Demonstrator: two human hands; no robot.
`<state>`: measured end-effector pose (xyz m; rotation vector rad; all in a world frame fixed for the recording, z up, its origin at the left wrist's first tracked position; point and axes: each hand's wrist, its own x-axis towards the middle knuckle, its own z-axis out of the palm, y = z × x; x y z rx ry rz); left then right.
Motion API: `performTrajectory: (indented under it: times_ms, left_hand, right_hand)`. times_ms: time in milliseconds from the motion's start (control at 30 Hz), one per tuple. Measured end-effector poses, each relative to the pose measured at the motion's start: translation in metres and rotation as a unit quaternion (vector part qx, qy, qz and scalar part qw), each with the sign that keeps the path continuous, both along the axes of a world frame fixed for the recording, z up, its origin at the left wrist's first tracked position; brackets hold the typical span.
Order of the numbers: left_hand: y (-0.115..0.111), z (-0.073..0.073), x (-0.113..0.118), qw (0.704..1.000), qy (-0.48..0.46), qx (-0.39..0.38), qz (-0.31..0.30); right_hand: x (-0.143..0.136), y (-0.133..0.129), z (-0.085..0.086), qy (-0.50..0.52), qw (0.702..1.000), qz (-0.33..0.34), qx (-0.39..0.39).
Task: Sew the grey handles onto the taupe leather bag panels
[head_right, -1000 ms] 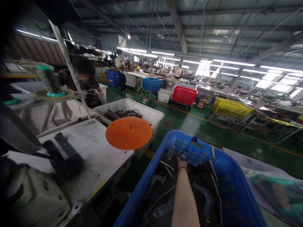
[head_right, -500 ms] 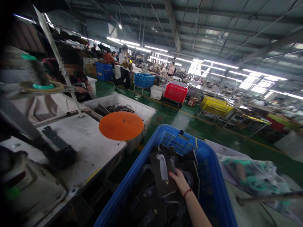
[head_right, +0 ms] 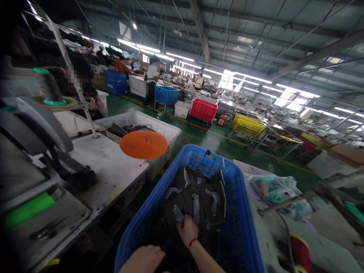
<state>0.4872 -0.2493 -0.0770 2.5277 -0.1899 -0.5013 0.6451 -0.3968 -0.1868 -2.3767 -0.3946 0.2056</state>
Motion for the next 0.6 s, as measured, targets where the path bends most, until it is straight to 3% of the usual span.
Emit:
performTrajectory:
  times_ms: [100,200,267,367,433,600]
  left_hand:
    - [0.001,0.002,-0.005,1.0,-0.006,-0.012,0.014]
    - [0.002,0.003,-0.01,0.999,-0.029,-0.022,0.028]
    - [0.003,0.005,-0.012,0.998,-0.041,-0.034,0.035]
    - [0.005,0.008,-0.014,0.998,-0.038,-0.043,0.033]
    - [0.005,0.009,-0.014,0.998,-0.029,-0.038,0.03]
    - [0.003,0.011,-0.01,1.0,-0.015,-0.011,0.025]
  right_hand:
    - [0.016,-0.005,0.017,0.031,0.999,-0.008,0.027]
    - [0.056,-0.025,0.064,-0.02,0.997,-0.059,0.045]
    - [0.084,-0.044,0.097,-0.081,0.988,-0.127,0.019]
    - [0.114,-0.062,0.12,-0.108,0.979,-0.17,-0.038]
    - [0.121,-0.058,0.11,-0.076,0.984,-0.146,-0.071]
    - [0.093,-0.012,0.042,0.034,0.996,-0.008,-0.078]
